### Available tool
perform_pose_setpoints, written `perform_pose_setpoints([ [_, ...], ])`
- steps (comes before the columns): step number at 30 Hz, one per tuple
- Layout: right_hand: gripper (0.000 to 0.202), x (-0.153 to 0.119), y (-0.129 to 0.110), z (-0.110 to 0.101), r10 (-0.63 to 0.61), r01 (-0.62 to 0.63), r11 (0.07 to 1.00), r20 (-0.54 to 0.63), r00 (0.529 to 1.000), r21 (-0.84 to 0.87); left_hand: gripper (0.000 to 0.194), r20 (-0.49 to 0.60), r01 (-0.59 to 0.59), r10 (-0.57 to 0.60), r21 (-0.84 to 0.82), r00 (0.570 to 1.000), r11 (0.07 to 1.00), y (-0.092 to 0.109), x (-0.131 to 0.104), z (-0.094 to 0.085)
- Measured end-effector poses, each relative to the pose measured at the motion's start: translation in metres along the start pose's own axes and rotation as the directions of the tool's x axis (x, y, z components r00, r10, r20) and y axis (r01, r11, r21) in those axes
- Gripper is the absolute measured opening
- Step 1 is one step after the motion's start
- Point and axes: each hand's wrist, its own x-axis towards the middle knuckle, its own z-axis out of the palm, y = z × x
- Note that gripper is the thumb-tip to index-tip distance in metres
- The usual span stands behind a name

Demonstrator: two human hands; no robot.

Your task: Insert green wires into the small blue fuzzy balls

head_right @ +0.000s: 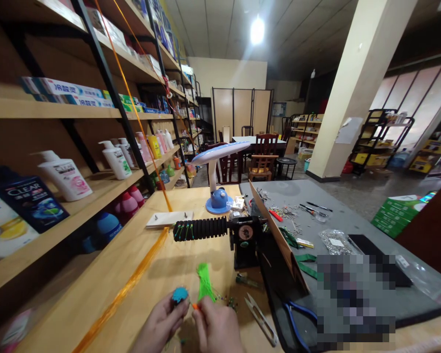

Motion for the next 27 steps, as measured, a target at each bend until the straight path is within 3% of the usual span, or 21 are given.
perform_pose_setpoints([
  [7,0.036,0.0,0.001,-0.007,0.204,-0.231,0.937,0.125,0.971,0.263,0.05,-0.002,-0.007,0.007,-0.061,1.0,0.998,0.002,-0.003,0.005],
  [11,0.046,0.0,0.002,-0.005,0.311,-0.36,0.829,0.183,0.933,0.428,0.048,-0.001,-0.029,0.029,-0.05,1.0,0.998,0.001,-0.005,0.005],
  [14,0.051,-0.003,0.003,-0.006,0.321,-0.398,0.747,0.235,0.917,0.533,0.044,0.018,-0.058,0.057,0.035,0.998,0.998,0.0,-0.007,0.005],
  [17,0.046,-0.006,0.001,-0.013,0.277,-0.35,0.804,0.218,0.936,0.48,0.042,0.023,-0.126,0.125,0.092,0.992,0.988,0.004,-0.011,0.008],
  [21,0.034,-0.007,-0.004,-0.031,0.181,-0.221,0.934,0.161,0.97,0.279,0.039,0.062,-0.215,0.207,0.179,0.976,0.96,0.016,-0.017,0.012],
  [27,0.026,-0.004,-0.016,-0.055,0.072,-0.1,0.984,0.185,0.98,0.147,0.03,0.28,-0.359,0.269,0.351,0.922,0.865,0.037,-0.018,0.009],
])
